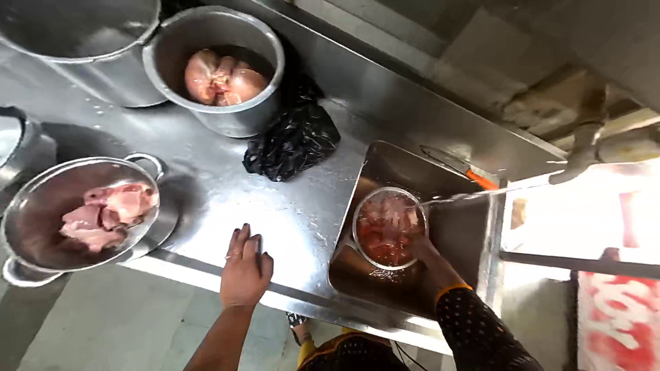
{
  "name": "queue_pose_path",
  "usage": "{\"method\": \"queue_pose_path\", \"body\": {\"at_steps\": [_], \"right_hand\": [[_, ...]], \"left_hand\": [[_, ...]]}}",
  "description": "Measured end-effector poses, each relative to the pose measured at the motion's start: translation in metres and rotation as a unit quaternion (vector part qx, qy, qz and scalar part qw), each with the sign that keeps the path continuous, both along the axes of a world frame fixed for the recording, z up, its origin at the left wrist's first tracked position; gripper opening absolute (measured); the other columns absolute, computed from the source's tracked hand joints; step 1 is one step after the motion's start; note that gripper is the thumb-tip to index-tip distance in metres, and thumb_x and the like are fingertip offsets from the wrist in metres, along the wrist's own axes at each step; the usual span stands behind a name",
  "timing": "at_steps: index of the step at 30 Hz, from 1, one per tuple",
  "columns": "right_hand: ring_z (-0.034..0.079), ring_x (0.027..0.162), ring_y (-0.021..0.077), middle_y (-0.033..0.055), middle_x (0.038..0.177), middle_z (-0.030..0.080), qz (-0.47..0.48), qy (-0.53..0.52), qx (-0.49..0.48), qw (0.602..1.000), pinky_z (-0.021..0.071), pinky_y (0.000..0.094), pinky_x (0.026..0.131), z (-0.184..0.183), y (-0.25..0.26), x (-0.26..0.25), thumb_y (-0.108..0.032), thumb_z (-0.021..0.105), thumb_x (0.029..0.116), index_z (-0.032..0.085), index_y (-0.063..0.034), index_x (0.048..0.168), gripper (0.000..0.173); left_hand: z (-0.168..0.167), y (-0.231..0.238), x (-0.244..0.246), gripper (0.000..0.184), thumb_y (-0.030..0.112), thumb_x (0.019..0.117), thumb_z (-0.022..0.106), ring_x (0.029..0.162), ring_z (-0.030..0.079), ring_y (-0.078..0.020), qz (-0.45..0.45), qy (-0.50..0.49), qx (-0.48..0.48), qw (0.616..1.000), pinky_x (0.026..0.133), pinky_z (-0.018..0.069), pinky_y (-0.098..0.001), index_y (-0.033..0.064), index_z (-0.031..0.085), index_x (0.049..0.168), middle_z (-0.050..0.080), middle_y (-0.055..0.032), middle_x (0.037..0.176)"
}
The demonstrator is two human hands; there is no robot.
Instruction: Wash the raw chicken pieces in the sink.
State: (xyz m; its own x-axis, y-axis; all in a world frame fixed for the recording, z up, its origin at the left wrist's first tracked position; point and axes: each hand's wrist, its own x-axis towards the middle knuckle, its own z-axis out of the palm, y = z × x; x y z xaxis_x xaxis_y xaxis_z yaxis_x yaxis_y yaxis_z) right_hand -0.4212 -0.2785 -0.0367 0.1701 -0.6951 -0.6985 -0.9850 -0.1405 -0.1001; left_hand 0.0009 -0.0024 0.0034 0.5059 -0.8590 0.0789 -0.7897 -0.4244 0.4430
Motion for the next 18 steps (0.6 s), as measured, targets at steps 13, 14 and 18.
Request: {"method": "queue_pose_path", "body": {"at_steps": [13,14,18], "right_hand": [[0.054,0.132,0.0457,0.0300,0.140,0.056,-0.150,0.094,0.086,0.981,0.0451,0.0642,0.105,-0.107,0.032,0.043,-0.025,0.066,0.0960,0.057,0.0065,0.137,0.052],[0.055,0.131,0.0451,0.0297,0.138,0.058,-0.144,0.094,0.087,0.981,0.0458,0.0630,0.105,-0.105,0.029,0.046,-0.026,0.065,0.0971,0.059,0.0070,0.134,0.050],[0.057,0.125,0.0466,0.0335,0.133,0.058,-0.196,-0.066,0.025,0.978,0.0467,0.0606,0.105,-0.098,0.016,0.029,-0.016,0.061,0.1013,0.057,0.0125,0.131,0.041]], "left_hand": [[0.001,0.000,0.000,0.061,0.044,0.0946,0.037,0.148,0.038,-0.0413,-0.008,-0.024,-0.005,1.000,0.118,0.0333,-0.0554,0.0014,0.062,0.131,0.045,-0.0210,0.156],[0.001,0.000,0.001,0.061,0.044,0.0951,0.037,0.148,0.038,-0.0407,-0.008,-0.026,-0.005,1.000,0.119,0.0333,-0.0543,0.0018,0.062,0.131,0.045,-0.0206,0.156],[0.001,0.000,0.000,0.061,0.045,0.0950,0.037,0.148,0.039,-0.0406,-0.005,-0.029,-0.007,1.000,0.119,0.0331,-0.0541,0.0020,0.062,0.131,0.046,-0.0210,0.156]]}}
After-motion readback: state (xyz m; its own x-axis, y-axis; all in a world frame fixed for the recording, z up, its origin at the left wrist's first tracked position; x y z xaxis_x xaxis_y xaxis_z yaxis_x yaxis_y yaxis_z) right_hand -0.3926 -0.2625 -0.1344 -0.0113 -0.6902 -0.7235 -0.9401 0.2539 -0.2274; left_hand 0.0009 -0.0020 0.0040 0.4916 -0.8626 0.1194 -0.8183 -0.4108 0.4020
